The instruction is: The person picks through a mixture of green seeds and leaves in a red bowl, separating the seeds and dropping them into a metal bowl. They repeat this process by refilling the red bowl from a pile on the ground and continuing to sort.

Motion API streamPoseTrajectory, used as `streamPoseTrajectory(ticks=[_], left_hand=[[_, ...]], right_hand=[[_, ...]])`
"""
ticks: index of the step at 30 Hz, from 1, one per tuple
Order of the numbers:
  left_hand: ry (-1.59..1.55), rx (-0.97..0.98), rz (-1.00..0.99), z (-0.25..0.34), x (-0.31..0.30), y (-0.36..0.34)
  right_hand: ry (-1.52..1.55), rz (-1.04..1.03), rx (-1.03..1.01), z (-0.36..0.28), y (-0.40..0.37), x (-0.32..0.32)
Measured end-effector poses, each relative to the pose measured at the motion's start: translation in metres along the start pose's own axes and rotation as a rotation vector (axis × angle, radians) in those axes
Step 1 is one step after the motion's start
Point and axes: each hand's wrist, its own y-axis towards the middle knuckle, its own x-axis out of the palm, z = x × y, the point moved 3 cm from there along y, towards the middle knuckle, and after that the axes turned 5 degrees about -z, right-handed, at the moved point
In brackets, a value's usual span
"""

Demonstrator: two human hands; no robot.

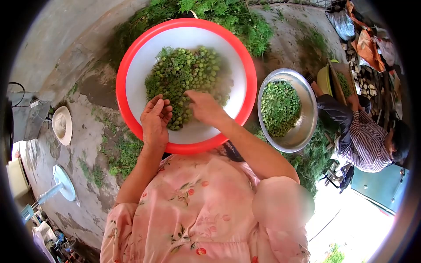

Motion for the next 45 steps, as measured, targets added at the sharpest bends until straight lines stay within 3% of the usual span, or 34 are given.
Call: streamPoseTrajectory(ticks=[4,8,11,14,18,21,24,27,30,37,41,45], left_hand=[[-0.026,0.026,0.043,0.002,-0.003,-0.001],[-0.023,0.02,0.039,0.002,-0.001,-0.001],[-0.024,0.009,0.028,0.0,-0.002,0.0],[-0.032,0.008,0.029,0.0,-0.004,0.001],[-0.027,0.009,0.03,-0.001,-0.002,0.001],[-0.021,-0.003,0.029,-0.001,0.0,0.001],[-0.007,-0.01,0.039,0.002,0.0,0.0],[0.042,-0.028,0.021,0.001,-0.002,-0.001],[0.177,-0.065,-0.046,-0.005,0.001,0.002],[0.371,-0.146,-0.304,-0.01,0.019,-0.007],[0.455,-0.177,-0.479,-0.009,0.023,-0.01],[0.509,-0.139,-0.433,-0.009,0.022,-0.011]], right_hand=[[-0.248,-0.09,-0.016,0.023,0.02,0.01],[-0.177,0.286,0.014,0.049,0.015,-0.01],[-0.383,0.123,0.03,0.039,0.014,-0.01],[-0.388,-0.073,0.061,0.023,0.014,0.005],[-0.496,-0.126,0.178,0.011,0.022,0.019],[-0.455,-0.116,0.152,0.007,0.023,0.018],[-0.396,0.005,-0.089,0.042,0.029,0.016],[-0.054,0.037,0.163,0.039,0.019,-0.002],[0.22,0.043,0.247,0.011,0.002,-0.019],[0.518,0.032,0.17,-0.001,-0.022,-0.017],[0.568,0.057,0.145,-0.016,-0.03,-0.013],[0.309,0.188,0.042,-0.014,-0.037,-0.015]])
